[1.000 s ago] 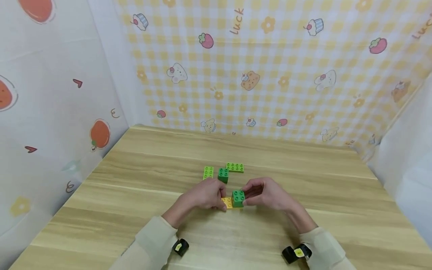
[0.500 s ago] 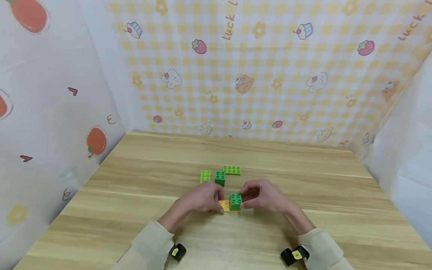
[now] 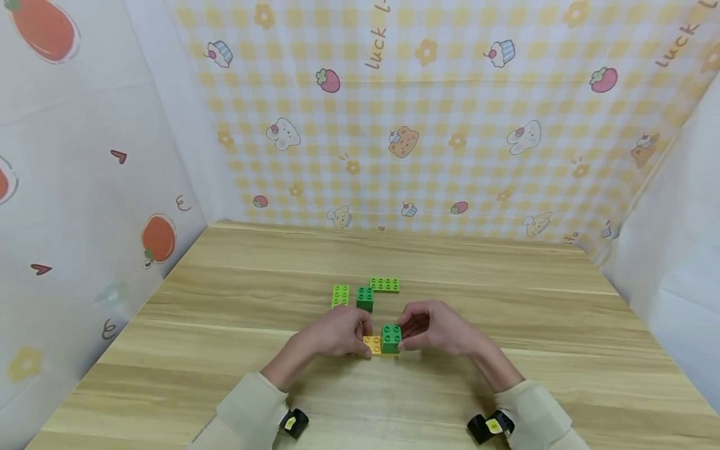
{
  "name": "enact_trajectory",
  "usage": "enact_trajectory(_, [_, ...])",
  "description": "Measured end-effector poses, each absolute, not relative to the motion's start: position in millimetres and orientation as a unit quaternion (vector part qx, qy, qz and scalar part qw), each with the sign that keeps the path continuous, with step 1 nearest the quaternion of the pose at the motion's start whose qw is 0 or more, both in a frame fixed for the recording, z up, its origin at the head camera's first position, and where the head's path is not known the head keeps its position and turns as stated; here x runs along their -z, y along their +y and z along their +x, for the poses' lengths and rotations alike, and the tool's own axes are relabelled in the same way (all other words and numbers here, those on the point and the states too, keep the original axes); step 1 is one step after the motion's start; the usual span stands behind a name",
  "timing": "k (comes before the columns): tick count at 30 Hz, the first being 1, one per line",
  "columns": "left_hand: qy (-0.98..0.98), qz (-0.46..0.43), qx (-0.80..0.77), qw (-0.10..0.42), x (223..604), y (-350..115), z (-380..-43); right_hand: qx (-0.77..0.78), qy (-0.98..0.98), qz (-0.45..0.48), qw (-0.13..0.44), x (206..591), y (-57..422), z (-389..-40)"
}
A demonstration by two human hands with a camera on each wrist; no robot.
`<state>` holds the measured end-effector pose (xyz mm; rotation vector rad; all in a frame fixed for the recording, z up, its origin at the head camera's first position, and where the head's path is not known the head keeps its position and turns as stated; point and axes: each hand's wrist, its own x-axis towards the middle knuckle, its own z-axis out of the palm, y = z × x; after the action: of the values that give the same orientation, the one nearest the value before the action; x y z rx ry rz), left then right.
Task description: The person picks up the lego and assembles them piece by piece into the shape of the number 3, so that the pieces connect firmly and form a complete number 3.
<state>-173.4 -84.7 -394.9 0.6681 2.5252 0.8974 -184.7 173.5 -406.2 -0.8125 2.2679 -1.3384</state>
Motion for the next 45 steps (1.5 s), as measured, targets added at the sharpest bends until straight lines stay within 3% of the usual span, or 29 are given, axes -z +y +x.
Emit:
enact_trajectory(20, [0.900,0.244,-0.321,0.167,392.0,-93.7,-177.1,0.479,0.807,-0.288,0.189,409.3,174.2,-183.6])
enact_trajectory(36, [0.956,0.085,-0.281,0.022,376.3,-106.3,-186.2,0.475,0.812,-0.282,0.187,407.5,174.8,-181.8])
enact_trajectory(45, [0.969,0.035,-0.245,0.016,380.5,-107.5,-190.6,0.472,0.815,-0.281,0.185,406.7,174.5,-182.0])
